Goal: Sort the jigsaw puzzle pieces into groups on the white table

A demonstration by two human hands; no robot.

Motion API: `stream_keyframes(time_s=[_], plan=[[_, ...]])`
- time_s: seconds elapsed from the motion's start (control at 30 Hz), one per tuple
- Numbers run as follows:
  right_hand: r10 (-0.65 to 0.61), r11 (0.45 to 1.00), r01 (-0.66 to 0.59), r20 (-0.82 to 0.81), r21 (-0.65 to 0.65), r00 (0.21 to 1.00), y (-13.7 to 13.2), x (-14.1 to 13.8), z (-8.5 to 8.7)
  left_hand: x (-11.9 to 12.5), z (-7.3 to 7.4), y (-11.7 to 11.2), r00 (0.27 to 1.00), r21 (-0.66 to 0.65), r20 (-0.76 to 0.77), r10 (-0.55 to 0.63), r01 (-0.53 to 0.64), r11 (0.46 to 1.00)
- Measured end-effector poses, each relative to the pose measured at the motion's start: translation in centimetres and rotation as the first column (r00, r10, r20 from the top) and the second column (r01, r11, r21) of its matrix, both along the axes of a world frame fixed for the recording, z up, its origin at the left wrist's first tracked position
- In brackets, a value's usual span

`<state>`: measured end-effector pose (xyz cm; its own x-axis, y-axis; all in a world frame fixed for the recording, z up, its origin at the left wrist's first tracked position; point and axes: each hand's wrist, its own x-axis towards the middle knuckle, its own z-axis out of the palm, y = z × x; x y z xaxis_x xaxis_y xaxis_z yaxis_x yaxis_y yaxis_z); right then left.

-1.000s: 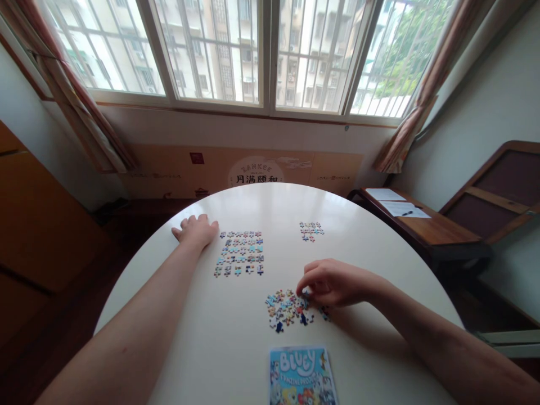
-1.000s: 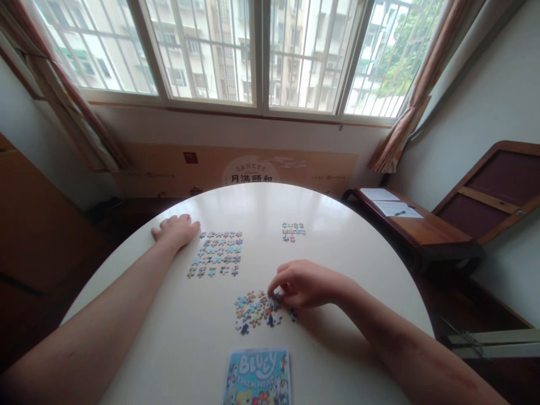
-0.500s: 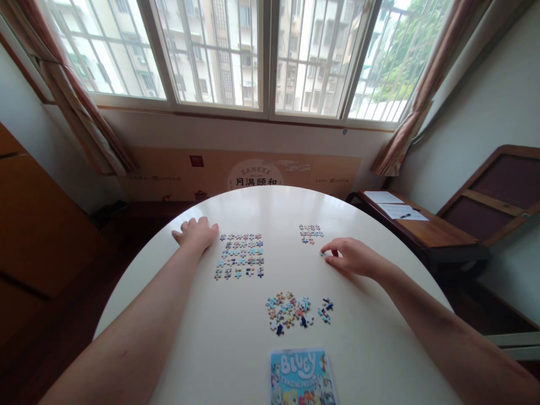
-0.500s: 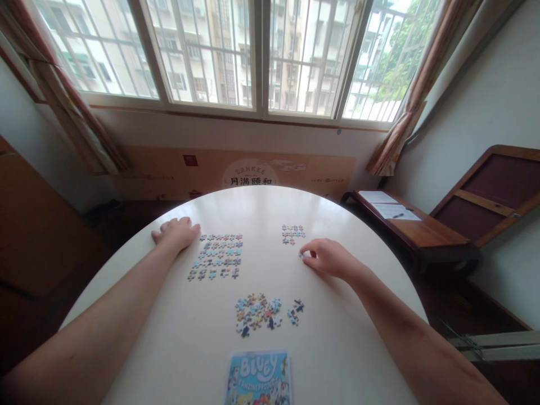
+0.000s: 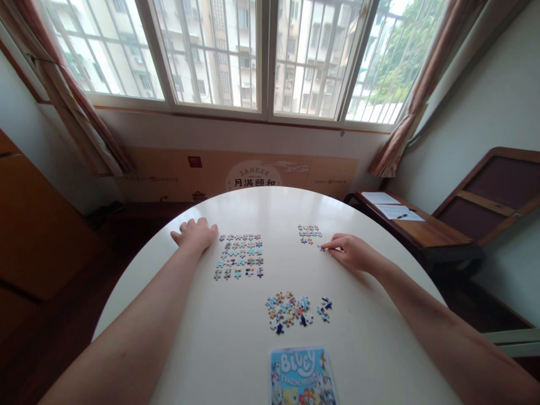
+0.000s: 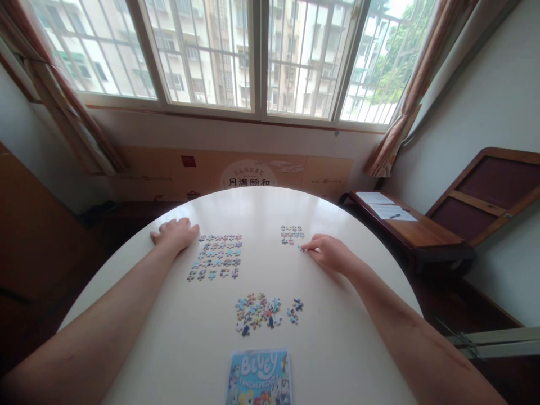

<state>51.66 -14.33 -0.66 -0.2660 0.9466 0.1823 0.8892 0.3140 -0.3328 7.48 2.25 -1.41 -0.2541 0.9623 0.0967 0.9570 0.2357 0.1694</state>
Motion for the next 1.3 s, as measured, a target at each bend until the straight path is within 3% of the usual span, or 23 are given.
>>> stream_keyframes(time_s=[0.2, 0.47, 1.1, 1.2, 1.27, 1.3], plan=[[-0.089, 0.996, 0.088, 0.033, 0.034, 0.995, 0.1, -1.2, -0.5, 0.1, 0.1, -0.1, 1.0, -0.001, -0.008, 0.001, -0.001, 1.0], [-0.117, 0.992, 0.113, 0.066, 0.063, 0.991, 0.0, -2.9, -0.9, 0.2, 0.2, -0.3, 1.0, -0.013, -0.019, 0.0, 0.0, 1.0], [-0.131, 0.987, 0.132, -0.011, 0.089, 0.991, 0.1, -3.0, -0.9, 0.3, 0.3, -0.4, 1.0, -0.013, -0.021, 0.0, -0.001, 1.0], [-0.056, 0.997, 0.058, -0.039, 0.055, 0.998, -0.7, -2.8, 0.3, 0.5, 0.6, -0.6, 1.0, -0.032, -0.019, 0.01, -0.011, 0.999], [0.088, 0.995, -0.09, -0.069, -0.034, 0.994, -1.6, -2.8, 1.6, 0.6, 0.8, -0.7, 1.0, -0.038, -0.015, 0.012, -0.012, 0.999], [0.212, 0.966, -0.226, -0.119, -0.126, 0.97, -2.1, -2.9, 2.3, 0.6, 0.9, -0.7, 1.0, -0.04, -0.013, 0.012, -0.013, 0.999]])
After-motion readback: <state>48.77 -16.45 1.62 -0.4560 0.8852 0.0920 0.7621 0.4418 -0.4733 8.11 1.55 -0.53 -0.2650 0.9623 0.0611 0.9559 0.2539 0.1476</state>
